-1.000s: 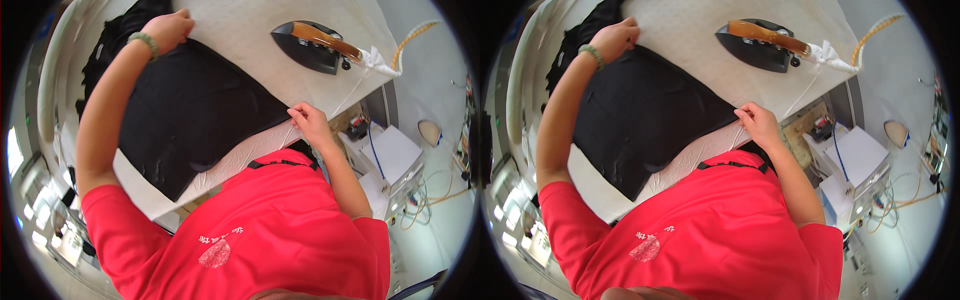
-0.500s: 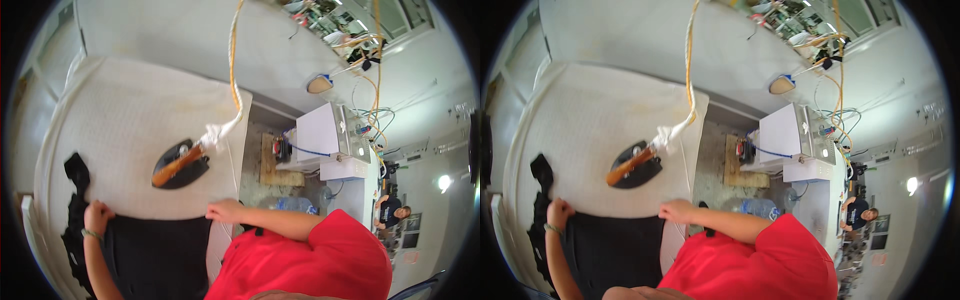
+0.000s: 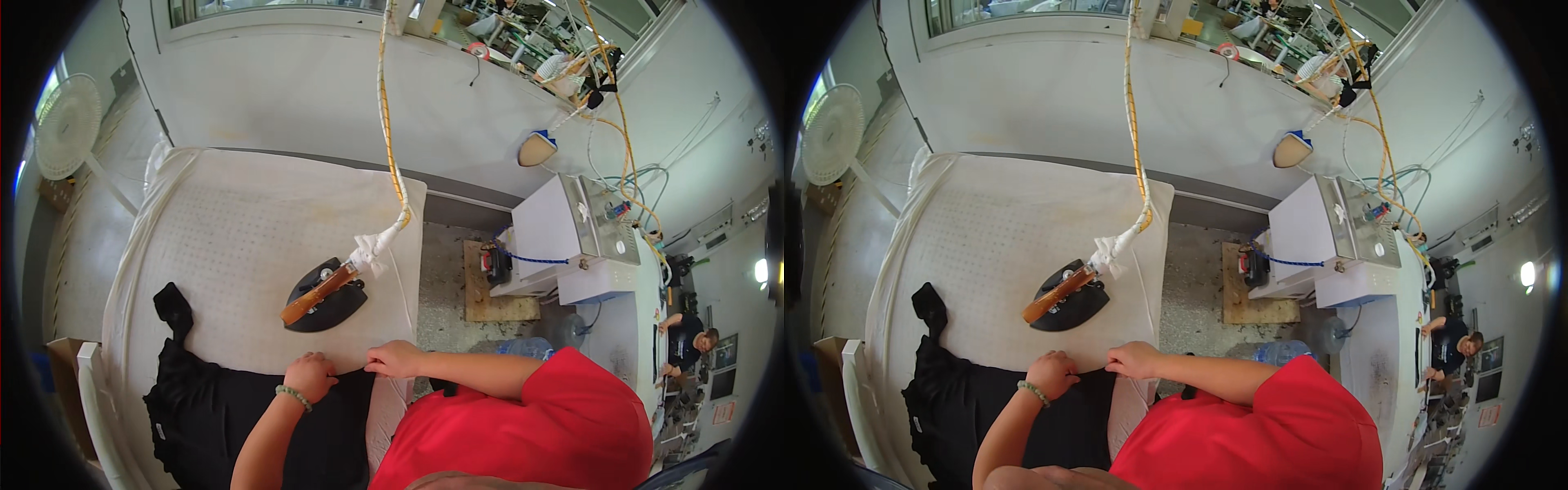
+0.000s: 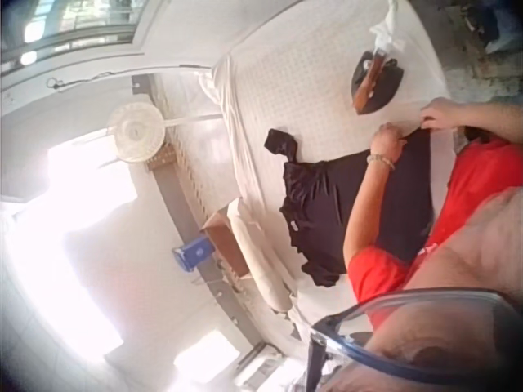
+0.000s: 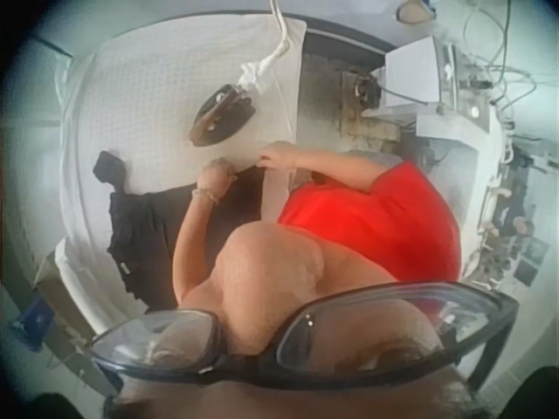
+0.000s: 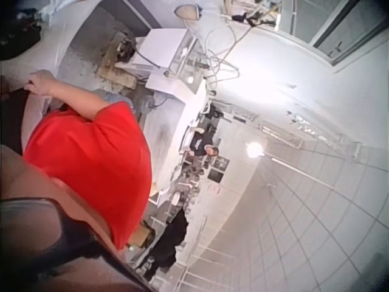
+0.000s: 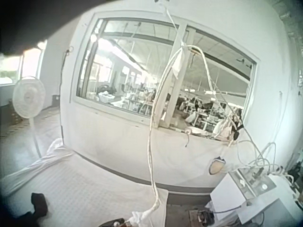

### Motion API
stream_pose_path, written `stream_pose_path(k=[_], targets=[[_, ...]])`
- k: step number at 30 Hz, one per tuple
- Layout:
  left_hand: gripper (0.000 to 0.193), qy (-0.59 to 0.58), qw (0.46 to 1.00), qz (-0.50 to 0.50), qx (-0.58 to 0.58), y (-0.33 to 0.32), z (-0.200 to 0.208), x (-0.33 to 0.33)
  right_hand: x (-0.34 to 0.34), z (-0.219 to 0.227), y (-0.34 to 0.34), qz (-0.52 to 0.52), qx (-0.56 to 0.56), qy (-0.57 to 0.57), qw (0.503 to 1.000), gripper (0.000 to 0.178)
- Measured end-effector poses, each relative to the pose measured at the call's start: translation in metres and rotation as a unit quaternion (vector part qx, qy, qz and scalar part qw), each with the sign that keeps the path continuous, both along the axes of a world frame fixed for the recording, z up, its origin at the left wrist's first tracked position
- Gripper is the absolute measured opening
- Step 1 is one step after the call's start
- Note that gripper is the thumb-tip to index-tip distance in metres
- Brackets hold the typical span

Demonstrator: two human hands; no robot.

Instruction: Ironing and folding black garments on an industrial pressing table.

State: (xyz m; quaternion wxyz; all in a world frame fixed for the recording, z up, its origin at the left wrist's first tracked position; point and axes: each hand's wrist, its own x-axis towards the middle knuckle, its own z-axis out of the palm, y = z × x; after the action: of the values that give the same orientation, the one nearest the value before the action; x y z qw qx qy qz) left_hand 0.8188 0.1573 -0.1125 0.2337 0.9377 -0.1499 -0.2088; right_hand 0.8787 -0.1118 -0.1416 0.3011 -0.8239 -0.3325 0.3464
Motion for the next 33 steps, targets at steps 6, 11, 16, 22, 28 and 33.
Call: stream_pose_path(k=[6,11,16,22,28,33], targets=[[0.021,0.082,0.996,0.021,0.002,0.002,0.004,-0.011,-0.005,0.003,-0.003,0.006,0.0,0.007,1.0,0.03],[0.025,0.07,0.995,0.059,-0.028,0.011,0.002,-0.008,0.0,0.002,0.003,0.006,-0.005,0.016,1.0,0.03],[0.027,0.086,0.994,0.058,-0.042,0.014,0.013,-0.011,-0.012,0.0,-0.004,-0.004,-0.005,0.008,1.0,0.03],[0.027,0.128,0.987,0.062,-0.069,0.03,0.012,-0.005,-0.01,0.004,0.0,-0.013,-0.01,0.017,1.0,0.03],[0.025,0.143,0.987,0.056,-0.039,0.027,0.008,-0.003,-0.014,0.009,-0.002,-0.021,-0.011,0.029,0.999,0.03],[0.025,0.148,0.985,0.09,-0.026,0.041,0.013,-0.024,-0.021,0.008,-0.001,-0.011,-0.01,0.032,0.999,0.029]])
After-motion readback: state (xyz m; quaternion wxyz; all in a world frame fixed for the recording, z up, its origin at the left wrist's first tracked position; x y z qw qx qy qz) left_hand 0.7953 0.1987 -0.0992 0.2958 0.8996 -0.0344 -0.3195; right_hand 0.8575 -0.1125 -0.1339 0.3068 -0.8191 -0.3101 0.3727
